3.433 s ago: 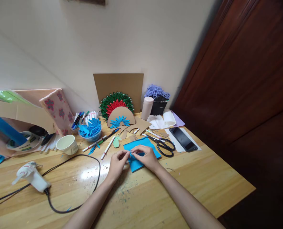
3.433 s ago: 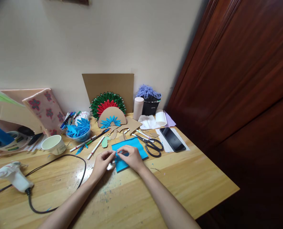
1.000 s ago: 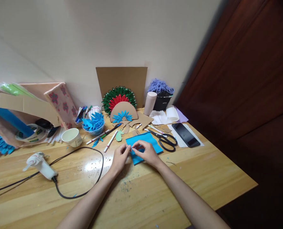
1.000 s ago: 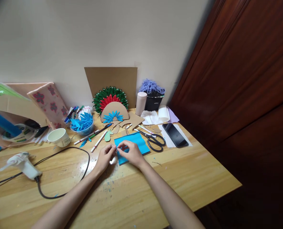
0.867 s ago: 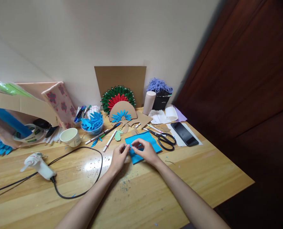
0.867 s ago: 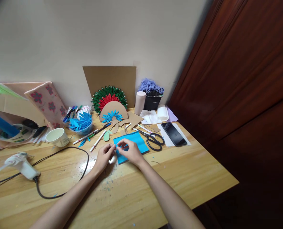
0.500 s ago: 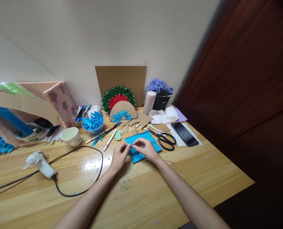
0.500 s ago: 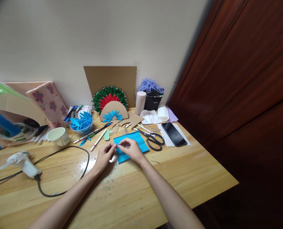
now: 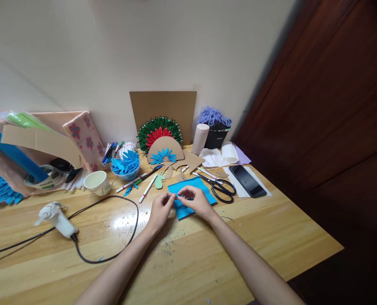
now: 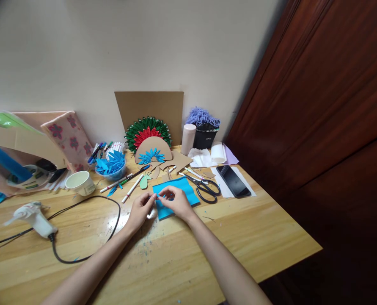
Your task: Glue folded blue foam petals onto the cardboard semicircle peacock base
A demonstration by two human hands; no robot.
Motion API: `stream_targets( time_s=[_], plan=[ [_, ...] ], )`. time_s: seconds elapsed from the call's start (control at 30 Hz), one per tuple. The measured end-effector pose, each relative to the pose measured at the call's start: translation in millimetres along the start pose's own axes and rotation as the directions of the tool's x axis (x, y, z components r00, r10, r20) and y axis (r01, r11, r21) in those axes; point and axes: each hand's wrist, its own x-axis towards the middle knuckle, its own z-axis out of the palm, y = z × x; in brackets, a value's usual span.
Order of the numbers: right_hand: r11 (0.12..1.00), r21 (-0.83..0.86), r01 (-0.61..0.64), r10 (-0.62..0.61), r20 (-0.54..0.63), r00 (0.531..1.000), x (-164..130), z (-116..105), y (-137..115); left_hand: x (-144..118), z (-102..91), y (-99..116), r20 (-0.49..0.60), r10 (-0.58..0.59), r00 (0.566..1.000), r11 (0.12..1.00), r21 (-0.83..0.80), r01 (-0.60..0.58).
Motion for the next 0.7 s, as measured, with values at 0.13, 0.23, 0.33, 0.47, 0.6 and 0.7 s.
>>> stream_targets(
  time_s=[0.13,0.23,0.33,0.47,0.6,0.7],
  plan=[
    [1.000,-0.020,0.011,-0.011,-0.009,1.000,0.4,-0.6,-0.2,-0.1,0.1,1.4,-0.001,0.010,1.000,1.000,-0.007,-0.010],
    [0.999,-0.027,0.017,-0.018,-0.014,1.000,0.9,-0.9,0.1,0.2,0.1,1.6,-0.011,0.013,1.000,1.000,-0.017,-0.014],
    [0.999,-0.034,0.027,-0.027,-0.015,1.000,0.6,-0.7,0.2,0.5,-0.2,0.7,-0.011,0.013,1.000,1.000,-0.023,-0.013],
    [0.998,-0.043,0.038,-0.039,-0.013,0.999,-0.5,-0.6,-1.1,0.2,-0.7,0.0,0.007,0.022,1.000,0.999,-0.036,-0.021],
    [0.996,-0.076,0.039,-0.042,-0.034,0.999,-1.3,-0.3,-1.9,-0.1,-0.8,-0.6,0.012,0.010,1.000,0.998,-0.058,-0.009],
    [0.993,-0.106,0.049,-0.054,-0.049,0.997,-1.6,0.1,-1.9,0.5,-0.7,-2.4,0.014,-0.013,1.000,0.998,-0.065,0.014]
  ],
)
